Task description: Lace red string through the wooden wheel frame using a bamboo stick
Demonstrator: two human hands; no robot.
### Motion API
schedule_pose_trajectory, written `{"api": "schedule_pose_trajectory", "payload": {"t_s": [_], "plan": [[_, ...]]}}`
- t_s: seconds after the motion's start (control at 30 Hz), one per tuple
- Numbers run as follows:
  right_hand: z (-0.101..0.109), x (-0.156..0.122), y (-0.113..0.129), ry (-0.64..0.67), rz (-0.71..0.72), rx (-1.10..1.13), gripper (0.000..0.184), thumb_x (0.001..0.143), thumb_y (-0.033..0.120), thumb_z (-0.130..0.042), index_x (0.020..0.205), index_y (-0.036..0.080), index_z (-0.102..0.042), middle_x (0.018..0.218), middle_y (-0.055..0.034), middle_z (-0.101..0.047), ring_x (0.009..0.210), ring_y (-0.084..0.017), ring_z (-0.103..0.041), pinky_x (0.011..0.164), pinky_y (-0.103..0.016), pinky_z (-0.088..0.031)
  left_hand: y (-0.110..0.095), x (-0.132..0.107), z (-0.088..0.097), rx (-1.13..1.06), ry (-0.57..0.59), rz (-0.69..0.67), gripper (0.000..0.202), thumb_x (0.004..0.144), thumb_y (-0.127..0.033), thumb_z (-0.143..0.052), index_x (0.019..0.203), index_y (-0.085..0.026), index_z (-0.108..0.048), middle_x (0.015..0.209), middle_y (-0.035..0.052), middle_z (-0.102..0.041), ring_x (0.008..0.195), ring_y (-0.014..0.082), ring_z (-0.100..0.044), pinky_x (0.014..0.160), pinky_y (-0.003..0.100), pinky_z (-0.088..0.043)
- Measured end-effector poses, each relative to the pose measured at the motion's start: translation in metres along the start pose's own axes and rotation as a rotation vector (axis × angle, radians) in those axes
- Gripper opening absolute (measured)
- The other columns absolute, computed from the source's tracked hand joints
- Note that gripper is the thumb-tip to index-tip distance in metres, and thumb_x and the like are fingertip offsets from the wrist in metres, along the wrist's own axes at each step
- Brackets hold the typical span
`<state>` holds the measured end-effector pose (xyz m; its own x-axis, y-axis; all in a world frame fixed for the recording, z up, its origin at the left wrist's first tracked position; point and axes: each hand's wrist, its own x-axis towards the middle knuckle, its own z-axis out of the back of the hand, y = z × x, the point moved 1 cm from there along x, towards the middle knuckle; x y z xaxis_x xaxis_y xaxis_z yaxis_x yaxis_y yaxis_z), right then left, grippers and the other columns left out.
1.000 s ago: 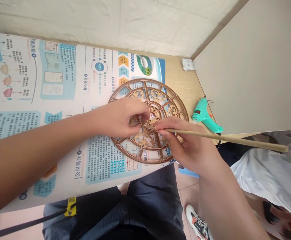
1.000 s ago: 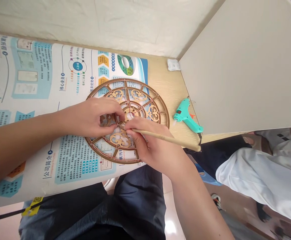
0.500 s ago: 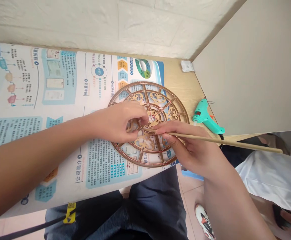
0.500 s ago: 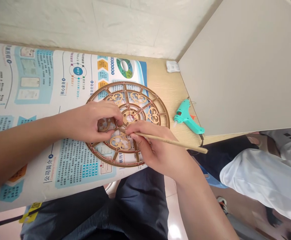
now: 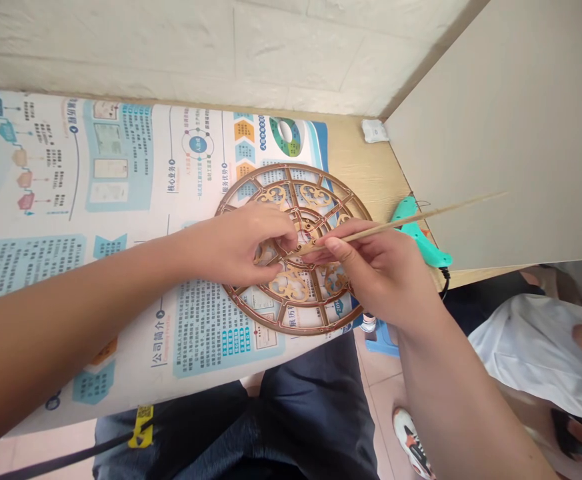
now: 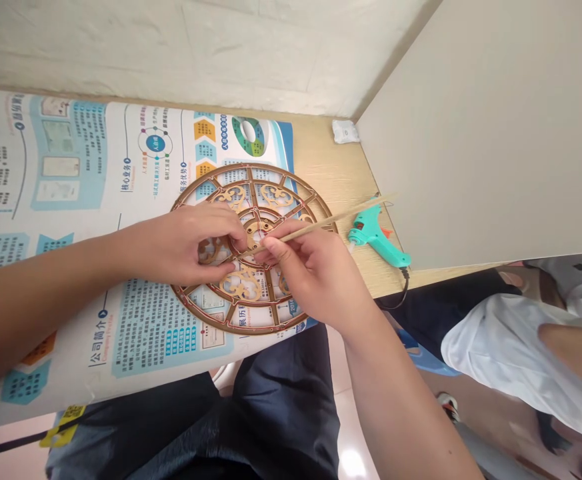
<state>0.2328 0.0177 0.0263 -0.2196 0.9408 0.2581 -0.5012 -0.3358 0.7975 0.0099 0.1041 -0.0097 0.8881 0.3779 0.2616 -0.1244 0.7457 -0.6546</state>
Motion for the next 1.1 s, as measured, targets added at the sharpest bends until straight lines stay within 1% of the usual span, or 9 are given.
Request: {"api": "schedule_pose_trajectory", "payload": {"t_s": [0.1, 0.23, 0.37, 0.47, 0.67, 0.87, 0.97, 1.03, 1.1], "plan": [[-0.003, 0.001, -0.005, -0.032, -0.069, 0.078, 0.029, 0.108, 0.033, -0.067, 0.085, 0.02, -0.078, 0.086, -0.0043, -0.081, 0.074, -0.018, -0.082, 0.069, -0.025, -0.071, 0.001, 0.0, 0.0, -0.002, -0.009, -0.001, 0.018, 0.092, -0.009, -0.066, 0.109, -0.017, -0.065, 0.1, 0.0006, -0.065, 0.097, 0.0142, -0.059, 0.092, 0.028, -0.04], [-0.007, 0.0, -0.015, -0.041, -0.154, 0.22, 0.04, 0.104, 0.054, -0.072, 0.085, 0.019, -0.075, 0.083, -0.0069, -0.081, 0.07, -0.023, -0.082, 0.066, -0.032, -0.073, 0.001, 0.001, -0.001, -0.002, -0.007, 0.0, 0.018, 0.092, -0.008, -0.065, 0.108, -0.017, -0.065, 0.101, 0.0015, -0.066, 0.097, 0.0149, -0.059, 0.092, 0.028, -0.04], [-0.008, 0.004, -0.02, -0.004, -0.267, 0.414, 0.043, 0.094, 0.062, -0.081, 0.085, 0.021, -0.07, 0.077, -0.0074, -0.081, 0.073, -0.028, -0.084, 0.068, -0.036, -0.075, 0.0, 0.002, -0.001, 0.036, -0.001, 0.028, 0.019, 0.089, -0.007, -0.067, 0.106, -0.017, -0.067, 0.098, 0.0018, -0.066, 0.095, 0.0165, -0.059, 0.093, 0.029, -0.04], [-0.006, 0.011, -0.022, 0.044, -0.355, 0.454, 0.048, 0.09, 0.067, -0.082, 0.086, 0.021, -0.07, 0.079, -0.0078, -0.082, 0.071, -0.027, -0.083, 0.069, -0.038, -0.075, 0.0, 0.003, -0.002, 0.042, -0.008, 0.015, 0.02, 0.089, -0.007, -0.067, 0.107, -0.017, -0.066, 0.098, 0.001, -0.065, 0.095, 0.016, -0.058, 0.092, 0.029, -0.039], [-0.005, 0.028, -0.028, 0.16, -0.426, 0.472, 0.052, 0.088, 0.07, -0.081, 0.078, 0.02, -0.074, 0.076, -0.0098, -0.081, 0.07, -0.025, -0.083, 0.067, -0.033, -0.074, 0.0, 0.003, -0.003, 0.053, -0.034, -0.01, 0.02, 0.087, -0.007, -0.067, 0.105, -0.017, -0.064, 0.099, 0.0002, -0.064, 0.096, 0.0154, -0.057, 0.09, 0.027, -0.039], [-0.007, 0.04, -0.031, 0.199, -0.48, 0.467, 0.044, 0.097, 0.054, -0.08, 0.072, 0.019, -0.073, 0.074, -0.0092, -0.079, 0.066, -0.024, -0.081, 0.064, -0.035, -0.074, 0.0, 0.002, -0.003, 0.038, -0.061, 0.006, 0.021, 0.086, -0.01, -0.067, 0.104, -0.018, -0.06, 0.099, -0.0002, -0.062, 0.094, 0.0155, -0.056, 0.086, 0.029, -0.038], [-0.008, 0.029, -0.016, 0.1, -0.315, 0.318, 0.035, 0.104, 0.042, -0.074, 0.078, 0.02, -0.071, 0.073, -0.0045, -0.078, 0.066, -0.021, -0.08, 0.063, -0.032, -0.072, 0.002, 0.002, -0.005, 0.042, -0.084, 0.008, 0.025, 0.085, -0.011, -0.069, 0.107, -0.018, -0.058, 0.102, -0.0001, -0.062, 0.096, 0.0155, -0.056, 0.087, 0.028, -0.039], [-0.01, 0.013, -0.002, -0.035, -0.071, 0.06, 0.028, 0.108, 0.032, -0.068, 0.082, 0.021, -0.071, 0.079, -0.0016, -0.078, 0.07, -0.017, -0.079, 0.063, -0.027, -0.068, 0.002, 0.001, -0.006, 0.043, -0.094, 0.016, 0.028, 0.085, -0.012, -0.07, 0.11, -0.018, -0.058, 0.103, -0.0002, -0.061, 0.097, 0.0151, -0.056, 0.086, 0.028, -0.039], [-0.013, -0.006, 0.01, -0.067, 0.161, -0.21, 0.024, 0.108, 0.023, -0.063, 0.086, 0.021, -0.071, 0.084, -0.0008, -0.079, 0.074, -0.015, -0.078, 0.064, -0.025, -0.062, 0.002, 0.001, -0.007, 0.034, -0.094, 0.036, 0.031, 0.084, -0.014, -0.071, 0.112, -0.018, -0.058, 0.104, -0.0005, -0.061, 0.096, 0.0147, -0.057, 0.085, 0.027, -0.039]]}}
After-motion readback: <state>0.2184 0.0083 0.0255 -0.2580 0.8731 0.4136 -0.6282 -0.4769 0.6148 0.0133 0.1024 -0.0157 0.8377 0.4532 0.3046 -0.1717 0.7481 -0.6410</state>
